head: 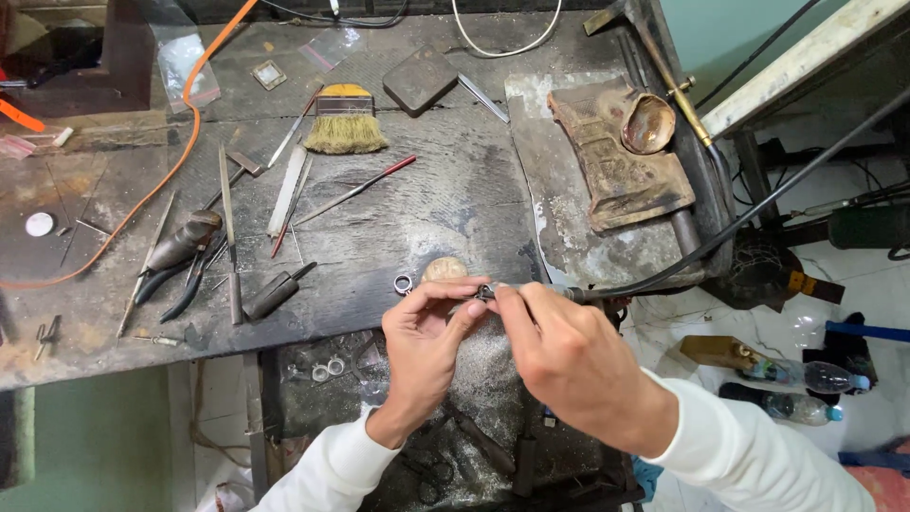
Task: Polish and refine a small jewelry component using a brush, file, and rotary tool
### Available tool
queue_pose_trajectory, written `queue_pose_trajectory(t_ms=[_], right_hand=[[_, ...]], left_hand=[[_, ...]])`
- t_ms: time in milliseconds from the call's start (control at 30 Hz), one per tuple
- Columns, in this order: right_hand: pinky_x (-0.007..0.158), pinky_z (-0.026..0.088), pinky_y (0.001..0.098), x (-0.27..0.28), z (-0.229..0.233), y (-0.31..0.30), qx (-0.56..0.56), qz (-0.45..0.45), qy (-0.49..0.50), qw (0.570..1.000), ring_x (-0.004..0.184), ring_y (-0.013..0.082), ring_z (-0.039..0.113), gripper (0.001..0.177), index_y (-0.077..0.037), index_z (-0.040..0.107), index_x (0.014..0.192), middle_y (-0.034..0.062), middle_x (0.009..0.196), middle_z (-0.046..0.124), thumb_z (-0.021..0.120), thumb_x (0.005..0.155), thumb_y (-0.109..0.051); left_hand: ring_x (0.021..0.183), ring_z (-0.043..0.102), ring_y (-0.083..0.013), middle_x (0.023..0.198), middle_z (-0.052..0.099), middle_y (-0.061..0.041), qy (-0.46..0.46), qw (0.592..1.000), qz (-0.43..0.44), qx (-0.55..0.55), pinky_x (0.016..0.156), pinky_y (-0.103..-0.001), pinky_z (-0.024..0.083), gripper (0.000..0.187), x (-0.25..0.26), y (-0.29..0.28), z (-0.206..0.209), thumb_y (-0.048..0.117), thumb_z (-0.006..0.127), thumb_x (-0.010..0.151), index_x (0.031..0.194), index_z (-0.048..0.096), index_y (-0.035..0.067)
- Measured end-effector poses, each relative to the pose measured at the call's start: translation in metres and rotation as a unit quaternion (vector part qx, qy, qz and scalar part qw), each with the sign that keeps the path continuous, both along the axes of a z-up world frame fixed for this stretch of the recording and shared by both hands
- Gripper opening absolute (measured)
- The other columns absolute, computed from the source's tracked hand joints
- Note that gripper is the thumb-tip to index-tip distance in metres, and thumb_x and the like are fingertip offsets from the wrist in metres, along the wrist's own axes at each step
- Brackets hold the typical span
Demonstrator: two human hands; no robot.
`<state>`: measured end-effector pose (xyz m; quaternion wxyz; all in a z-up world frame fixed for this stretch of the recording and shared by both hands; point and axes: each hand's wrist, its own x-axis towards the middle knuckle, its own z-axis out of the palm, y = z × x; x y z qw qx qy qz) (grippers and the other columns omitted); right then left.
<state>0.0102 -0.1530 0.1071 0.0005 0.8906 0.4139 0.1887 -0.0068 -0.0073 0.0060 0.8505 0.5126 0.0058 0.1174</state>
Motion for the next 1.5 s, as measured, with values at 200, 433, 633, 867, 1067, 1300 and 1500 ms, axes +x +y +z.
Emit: queue_pose_trajectory(t_ms=[200,433,633,867,1067,1300,1500], right_hand=[[0.033,0.034,0.0370,-0.008,-0.008,-0.001,0.034,0.010,0.074,0.997,0.041,0.0174,0.043,0.036,-0.010,0.052,0.135,0.0038,0.072,0.042,0.054,0.099,-0.005],[0.067,0.054,0.0408,0.025,0.024,-0.019,0.003,0.126,0.166,0.978,0.081,0.0262,0.068,0.031,0.006,0.059,0.128,0.0128,0.097,0.067,0.058,0.098,-0.001],[0.083,0.055,0.0417,0.037,0.037,-0.021,-0.109,0.178,0.069,0.976,0.099,0.0322,0.066,0.036,0.002,0.060,0.130,0.0240,0.130,0.055,0.052,0.095,-0.004],[0.060,0.046,0.0309,0.038,0.037,-0.014,-0.118,0.293,-0.132,0.940,0.068,0.0226,0.053,0.026,0.008,0.068,0.098,0.0161,0.088,0.062,0.046,0.103,-0.006],[0.061,0.050,0.0295,0.024,0.026,-0.016,-0.094,0.203,-0.122,0.967,0.067,0.0202,0.054,0.019,0.005,0.066,0.096,0.0085,0.079,0.057,0.052,0.105,-0.004],[0.053,0.042,0.0307,0.018,0.016,-0.015,-0.072,0.130,-0.051,0.988,0.065,0.0203,0.047,0.022,-0.004,0.058,0.088,0.0059,0.076,0.046,0.045,0.106,-0.005],[0.054,0.044,0.0382,0.018,0.001,-0.017,0.047,0.067,0.082,0.993,0.061,0.0268,0.046,0.018,-0.006,0.048,0.083,0.0085,0.079,0.040,0.048,0.095,0.007]], left_hand=[[0.110,0.074,-0.0325,0.112,0.074,-0.026,-0.010,1.000,-0.006,-0.023,0.091,-0.037,0.065,0.009,-0.004,0.001,-0.005,0.005,0.072,0.092,0.091,0.064,0.002],[0.106,0.074,-0.0272,0.108,0.075,-0.021,-0.009,1.000,-0.003,-0.014,0.097,-0.033,0.063,0.007,-0.004,0.002,0.000,-0.002,0.072,0.091,0.097,0.069,-0.001],[0.109,0.074,-0.0317,0.110,0.075,-0.026,0.026,0.996,-0.012,-0.081,0.092,-0.039,0.066,0.005,-0.004,-0.001,-0.005,-0.005,0.069,0.092,0.094,0.066,-0.002],[0.099,0.074,-0.0224,0.099,0.076,-0.018,0.011,0.997,0.059,0.041,0.088,-0.028,0.063,0.008,-0.006,-0.002,-0.001,-0.004,0.076,0.087,0.091,0.071,0.001],[0.090,0.075,-0.0230,0.090,0.074,-0.016,-0.017,0.994,0.077,0.075,0.081,-0.031,0.065,0.011,-0.006,-0.004,0.001,-0.005,0.078,0.084,0.085,0.069,0.002],[0.083,0.070,-0.0179,0.087,0.074,-0.012,-0.034,0.985,0.100,0.134,0.081,-0.027,0.058,0.012,-0.003,-0.006,0.005,-0.003,0.079,0.084,0.083,0.070,0.004],[0.082,0.071,-0.0179,0.085,0.075,-0.012,-0.029,0.981,0.108,0.158,0.080,-0.027,0.058,0.012,-0.001,-0.008,0.014,-0.005,0.079,0.083,0.081,0.069,0.003]])
